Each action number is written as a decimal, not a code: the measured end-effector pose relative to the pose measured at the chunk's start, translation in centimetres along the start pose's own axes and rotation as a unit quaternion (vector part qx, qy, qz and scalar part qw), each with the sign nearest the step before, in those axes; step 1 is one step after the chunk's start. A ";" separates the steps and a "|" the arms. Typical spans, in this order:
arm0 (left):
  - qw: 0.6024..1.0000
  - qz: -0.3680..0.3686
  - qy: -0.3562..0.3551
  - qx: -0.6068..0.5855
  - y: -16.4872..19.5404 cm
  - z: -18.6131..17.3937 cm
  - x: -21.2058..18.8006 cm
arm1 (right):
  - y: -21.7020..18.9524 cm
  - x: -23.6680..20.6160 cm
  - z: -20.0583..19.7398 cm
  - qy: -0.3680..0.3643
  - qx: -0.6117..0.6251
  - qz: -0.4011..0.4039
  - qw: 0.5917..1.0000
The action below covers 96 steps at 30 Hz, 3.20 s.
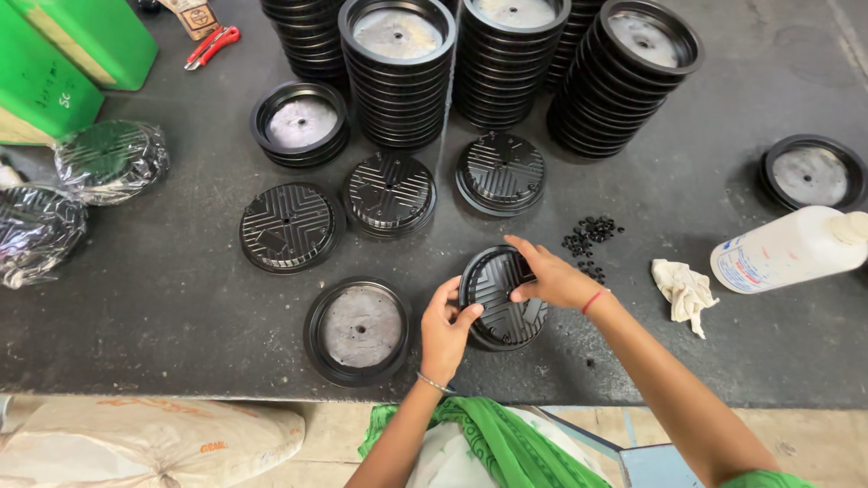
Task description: The person wipes the inner surface of black circular lids with a white cloth, then places small black plastic pieces into the center of each lid. The person stacks the finished lids and wraps a stack in plastic wrap.
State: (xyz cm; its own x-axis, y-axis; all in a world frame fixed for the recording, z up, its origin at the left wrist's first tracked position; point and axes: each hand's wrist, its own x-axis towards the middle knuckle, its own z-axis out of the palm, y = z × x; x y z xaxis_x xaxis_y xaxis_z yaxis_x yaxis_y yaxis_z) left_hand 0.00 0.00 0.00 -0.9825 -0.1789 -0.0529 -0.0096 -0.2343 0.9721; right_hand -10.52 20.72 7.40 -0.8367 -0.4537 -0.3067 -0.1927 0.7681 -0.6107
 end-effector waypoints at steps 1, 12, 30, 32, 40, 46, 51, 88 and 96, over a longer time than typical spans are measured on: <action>0.999 0.011 0.015 0.042 -0.8 0.1 0.0 | 0.6 0.0 0.8 -0.001 -0.009 0.017 1.000; 0.974 -0.093 -0.155 -0.139 4.3 -0.7 0.6 | 0.0 -2.7 -1.3 -0.001 0.185 0.042 0.982; 0.673 0.422 0.134 0.592 14.1 -16.0 25.0 | 5.2 -8.9 6.5 0.077 0.351 0.086 0.929; 0.668 0.427 0.126 0.596 13.7 -15.9 26.0 | 5.6 -9.3 7.2 0.080 0.345 0.104 0.929; 0.662 0.409 0.110 0.619 13.0 -15.9 27.2 | 4.6 -10.3 7.7 0.088 0.345 0.130 0.925; 0.628 0.418 0.076 0.652 13.8 -15.3 25.5 | 2.9 -9.7 7.1 0.062 0.314 0.135 0.938; 0.708 0.362 0.090 0.600 15.4 -14.4 17.4 | 2.9 -9.3 7.7 0.045 0.309 0.088 0.946; 0.776 0.221 -0.068 0.587 1.2 3.0 0.3 | -0.9 -10.0 9.4 0.376 0.011 -0.070 0.924; 0.746 0.211 -0.087 0.625 1.6 3.4 0.2 | -0.5 -2.8 5.8 0.351 -0.047 -0.073 0.932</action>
State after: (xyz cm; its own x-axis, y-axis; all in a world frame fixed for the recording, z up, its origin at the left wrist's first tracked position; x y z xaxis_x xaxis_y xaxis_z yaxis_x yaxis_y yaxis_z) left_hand -0.88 2.83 2.36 -0.9553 0.1683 0.2429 0.2487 0.9018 0.3533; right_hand -5.12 19.01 4.29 -0.9207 -0.1740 0.3493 -0.3477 0.7721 -0.5319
